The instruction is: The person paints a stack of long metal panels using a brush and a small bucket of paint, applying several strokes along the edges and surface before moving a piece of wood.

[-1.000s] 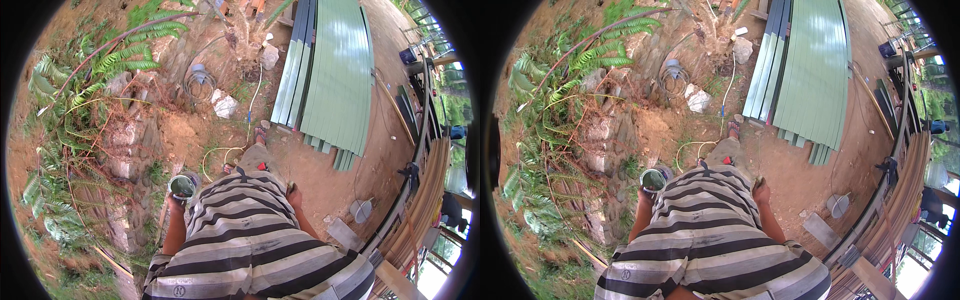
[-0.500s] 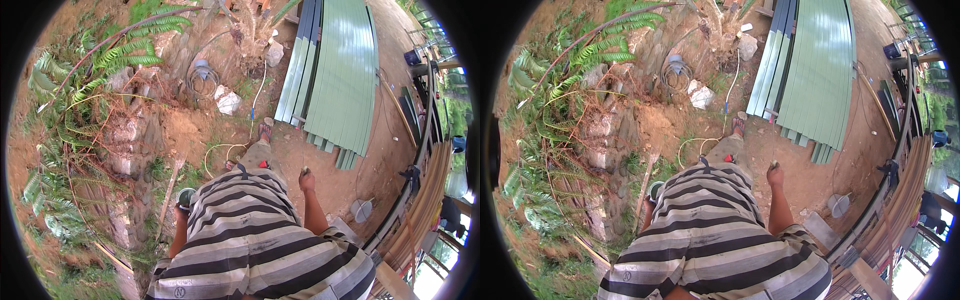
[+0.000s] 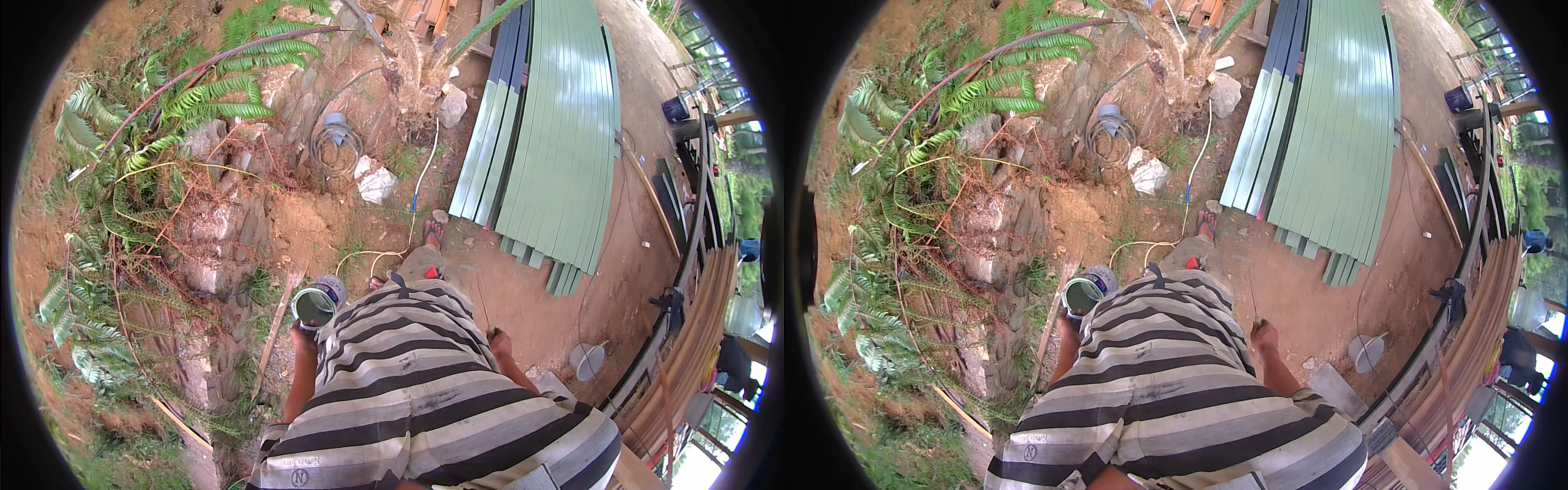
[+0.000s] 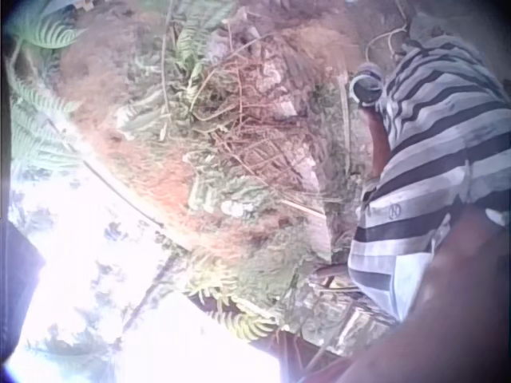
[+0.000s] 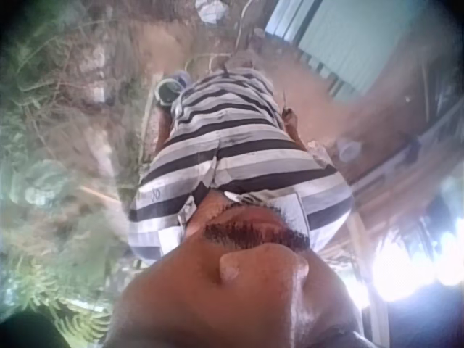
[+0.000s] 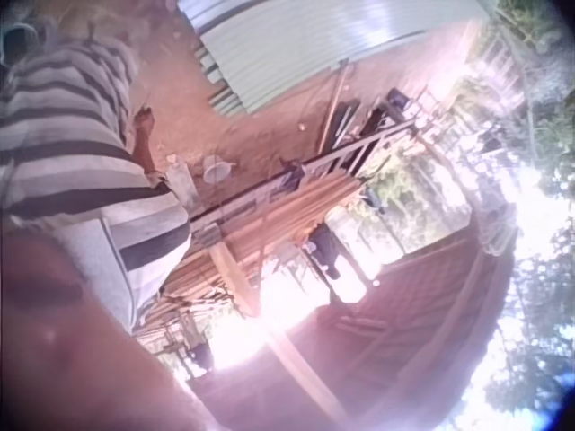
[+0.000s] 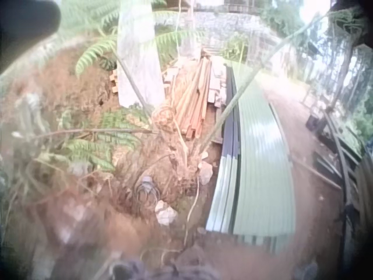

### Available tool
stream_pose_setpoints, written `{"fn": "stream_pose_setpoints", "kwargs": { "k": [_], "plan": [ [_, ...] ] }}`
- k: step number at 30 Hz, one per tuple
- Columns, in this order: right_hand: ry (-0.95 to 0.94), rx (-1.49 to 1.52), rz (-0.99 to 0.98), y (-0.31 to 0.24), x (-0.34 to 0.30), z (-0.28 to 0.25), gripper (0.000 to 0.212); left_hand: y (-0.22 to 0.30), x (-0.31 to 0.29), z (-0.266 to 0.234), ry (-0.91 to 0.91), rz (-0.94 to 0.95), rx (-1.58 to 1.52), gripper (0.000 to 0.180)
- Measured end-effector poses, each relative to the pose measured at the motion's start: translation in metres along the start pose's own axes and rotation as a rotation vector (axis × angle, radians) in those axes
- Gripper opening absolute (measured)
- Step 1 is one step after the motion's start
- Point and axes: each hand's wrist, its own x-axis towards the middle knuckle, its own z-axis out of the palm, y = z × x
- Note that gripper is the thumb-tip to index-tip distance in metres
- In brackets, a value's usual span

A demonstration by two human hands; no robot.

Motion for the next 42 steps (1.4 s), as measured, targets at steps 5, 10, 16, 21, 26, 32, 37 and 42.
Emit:
{"fn": "stream_pose_setpoints", "kwargs": {
  "k": [5,10,16,21,26,32,37,42],
  "plan": [
    [0.201,0.175,-0.082,-0.036,-0.031,-0.02,0.037,-0.004,0.019,-0.02,-0.047,-0.049,0.036,0.026],
    [0.281,0.157,-0.073,-0.054,0.009,-0.033,0.036,-0.003,0.021,0.0,-0.017,-0.064,0.102,0.029],
    [0.279,0.157,-0.063,-0.048,0.024,-0.034,0.036,0.002,-0.014,0.003,-0.027,-0.112,0.127,0.029],
    [0.307,0.104,-0.092,-0.054,0.042,-0.037,0.037,-0.004,-0.038,0.0,-0.132,0.075,0.372,0.028],
    [0.256,0.238,-0.04,-0.078,0.1,-0.059,0.035,-0.006,-0.041,0.01,-0.06,-0.04,0.209,0.027],
    [0.147,0.414,0.053,-0.136,0.179,-0.128,0.032,-0.006,-0.043,0.022,0.028,-0.107,0.055,0.027],
    [0.276,0.222,-0.066,-0.163,0.259,-0.183,0.033,-0.013,-0.069,0.036,0.109,-0.05,-0.033,0.033],
    [0.225,0.227,-0.035,-0.195,0.322,-0.249,0.034,-0.019,-0.127,0.095,0.25,0.04,-0.059,0.038]
  ]
}}
